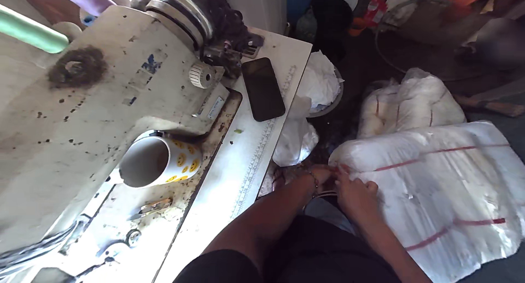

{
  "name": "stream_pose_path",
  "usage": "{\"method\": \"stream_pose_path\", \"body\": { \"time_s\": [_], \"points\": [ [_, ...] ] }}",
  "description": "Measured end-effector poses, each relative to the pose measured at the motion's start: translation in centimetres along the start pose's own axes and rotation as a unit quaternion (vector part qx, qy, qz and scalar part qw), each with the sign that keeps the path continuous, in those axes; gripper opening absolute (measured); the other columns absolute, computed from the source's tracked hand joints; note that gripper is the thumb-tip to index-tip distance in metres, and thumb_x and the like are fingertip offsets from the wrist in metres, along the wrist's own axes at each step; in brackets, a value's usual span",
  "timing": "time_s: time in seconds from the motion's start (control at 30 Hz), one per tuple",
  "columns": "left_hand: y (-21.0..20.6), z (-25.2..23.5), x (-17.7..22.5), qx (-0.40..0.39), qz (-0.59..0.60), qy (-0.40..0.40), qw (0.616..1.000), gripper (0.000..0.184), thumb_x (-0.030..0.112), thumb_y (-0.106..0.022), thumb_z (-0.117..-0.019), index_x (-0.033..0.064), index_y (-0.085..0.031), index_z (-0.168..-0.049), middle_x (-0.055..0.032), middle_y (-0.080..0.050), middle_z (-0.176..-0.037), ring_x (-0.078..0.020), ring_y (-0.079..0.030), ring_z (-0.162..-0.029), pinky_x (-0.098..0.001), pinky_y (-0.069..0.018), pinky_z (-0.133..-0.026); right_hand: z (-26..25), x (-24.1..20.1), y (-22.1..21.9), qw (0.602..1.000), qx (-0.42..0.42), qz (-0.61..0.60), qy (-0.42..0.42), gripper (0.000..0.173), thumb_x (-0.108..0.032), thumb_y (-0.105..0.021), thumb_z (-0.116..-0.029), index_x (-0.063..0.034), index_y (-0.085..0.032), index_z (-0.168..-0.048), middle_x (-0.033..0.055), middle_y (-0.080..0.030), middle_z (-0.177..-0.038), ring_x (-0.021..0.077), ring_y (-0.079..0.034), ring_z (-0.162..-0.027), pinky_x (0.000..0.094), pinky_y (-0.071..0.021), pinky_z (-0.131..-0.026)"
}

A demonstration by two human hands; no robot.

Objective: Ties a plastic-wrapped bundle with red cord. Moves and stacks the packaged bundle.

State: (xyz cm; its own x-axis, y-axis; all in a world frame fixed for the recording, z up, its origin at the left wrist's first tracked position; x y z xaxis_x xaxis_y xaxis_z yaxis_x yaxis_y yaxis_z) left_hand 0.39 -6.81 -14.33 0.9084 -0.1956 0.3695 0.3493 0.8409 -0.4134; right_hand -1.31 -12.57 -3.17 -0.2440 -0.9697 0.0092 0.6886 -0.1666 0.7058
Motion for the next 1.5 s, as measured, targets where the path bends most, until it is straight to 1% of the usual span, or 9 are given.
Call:
{"method": "stream_pose_path", "body": {
  "time_s": [0.23,0.4,0.5,0.7,0.9,1.07,1.27,1.37,1.5],
  "points": [
    [-0.3,0.5,0.1,0.003,0.019,0.006,1.000,0.043,0.007,-0.063,-0.1007,0.0001,-0.050,-0.141,-0.0137,-0.064,-0.113,-0.0141,-0.063,-0.087,-0.0284,-0.0533,-0.078,3.1,-0.1,-2.6,0.982,-0.166,-0.010,0.093,0.052,-0.044,-0.049,-0.1064,0.0022,-0.071,-0.115,0.0272,-0.070,-0.117,0.0476,-0.059,-0.122,0.0676,-0.0338,-0.106],
    [0.5,0.1,0.2,0.027,-0.036,0.012,0.999,0.030,0.014,-0.062,-0.1019,-0.0035,-0.059,-0.126,-0.0080,-0.064,-0.097,-0.0113,-0.061,-0.079,-0.0269,-0.0525,-0.075,4.0,2.3,-1.4,0.966,0.095,-0.200,0.131,0.033,-0.030,-0.063,-0.0995,-0.0012,-0.075,-0.112,0.0249,-0.065,-0.128,0.0468,-0.065,-0.112,0.0681,-0.0491,-0.089],
    [0.5,-0.3,-0.1,0.017,-0.034,0.021,0.999,0.021,0.022,-0.059,-0.1038,0.0022,-0.062,-0.108,-0.0005,-0.058,-0.080,-0.0084,-0.056,-0.068,-0.0245,-0.0498,-0.066,3.7,3.1,-1.6,0.959,0.147,-0.213,0.116,0.028,-0.022,-0.062,-0.1001,0.0000,-0.074,-0.113,0.0252,-0.067,-0.123,0.0449,-0.067,-0.108,0.0655,-0.0511,-0.089],
    [0.7,0.2,-0.1,0.009,0.099,0.046,0.994,0.033,0.022,-0.047,-0.1103,0.0019,-0.050,-0.136,-0.0094,-0.060,-0.106,-0.0123,-0.059,-0.085,-0.0262,-0.0513,-0.077,3.5,4.2,-1.6,0.936,0.208,-0.250,0.134,0.024,-0.017,-0.062,-0.0984,0.0008,-0.076,-0.107,0.0214,-0.071,-0.112,0.0364,-0.071,-0.100,0.0539,-0.0580,-0.087],
    [0.8,0.8,0.4,0.033,0.172,0.063,0.983,0.019,0.023,-0.043,-0.1077,0.0081,-0.052,-0.101,-0.0047,-0.055,-0.082,-0.0141,-0.057,-0.069,-0.0288,-0.0507,-0.066,3.6,5.5,-1.0,0.910,0.245,-0.309,0.132,0.025,-0.018,-0.061,-0.0970,0.0019,-0.076,-0.103,0.0185,-0.073,-0.104,0.0288,-0.072,-0.091,0.0439,-0.0597,-0.081],
    [0.6,1.5,0.8,0.061,0.244,-0.021,0.968,0.011,0.014,-0.052,-0.1047,0.0052,-0.056,-0.101,-0.0047,-0.055,-0.086,-0.0135,-0.055,-0.076,-0.0273,-0.0493,-0.072,3.6,7.1,-0.8,0.886,0.212,-0.399,0.105,0.028,-0.019,-0.059,-0.0984,0.0014,-0.075,-0.107,0.0150,-0.072,-0.106,0.0149,-0.068,-0.090,0.0284,-0.0563,-0.081],
    [1.6,0.8,1.5,0.062,0.191,-0.061,0.978,0.044,0.035,-0.031,-0.1133,0.0132,-0.043,-0.077,0.0051,-0.038,-0.056,-0.0050,-0.035,-0.043,-0.0185,-0.0348,-0.043,2.9,8.5,-1.3,0.815,0.138,-0.556,0.080,0.026,-0.016,-0.054,-0.1003,0.0021,-0.070,-0.109,0.0044,-0.073,-0.102,0.0065,-0.070,-0.089,0.0233,-0.0588,-0.082],
    [1.7,1.9,4.4,0.064,-0.127,-0.076,0.987,0.039,0.027,-0.043,-0.1118,-0.0051,-0.063,-0.117,-0.0147,-0.061,-0.101,-0.0188,-0.056,-0.085,-0.0340,-0.0481,-0.082,2.7,9.0,-1.6,0.740,0.117,-0.658,0.079,0.024,-0.011,-0.049,-0.1016,0.0003,-0.068,-0.111,0.0013,-0.074,-0.101,0.0087,-0.071,-0.089,0.0249,-0.0600,-0.081],
    [4.0,2.7,3.3,0.080,-0.341,-0.035,0.936,0.052,0.038,-0.045,-0.1098,-0.0079,-0.063,-0.129,-0.0273,-0.059,-0.137,-0.0375,-0.055,-0.131,-0.0544,-0.0385,-0.112,2.3,9.2,-1.8,0.641,0.077,-0.757,0.101,0.028,-0.015,-0.041,-0.1062,-0.0077,-0.067,-0.113,0.0018,-0.075,-0.107,0.0121,-0.073,-0.093,0.0277,-0.0608,-0.083]
  ]
}}
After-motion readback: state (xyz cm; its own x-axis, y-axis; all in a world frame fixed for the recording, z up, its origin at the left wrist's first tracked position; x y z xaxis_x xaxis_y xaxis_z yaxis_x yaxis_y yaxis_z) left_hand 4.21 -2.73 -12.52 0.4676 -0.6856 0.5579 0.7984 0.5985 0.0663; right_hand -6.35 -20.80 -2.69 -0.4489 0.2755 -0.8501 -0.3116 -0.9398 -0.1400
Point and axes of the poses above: each hand's wrist, its own z-axis away from the middle knuckle, its own y-axis out of the back of the hand, x = y × z, the point moved 8 cm from there along -z, towards the middle knuckle
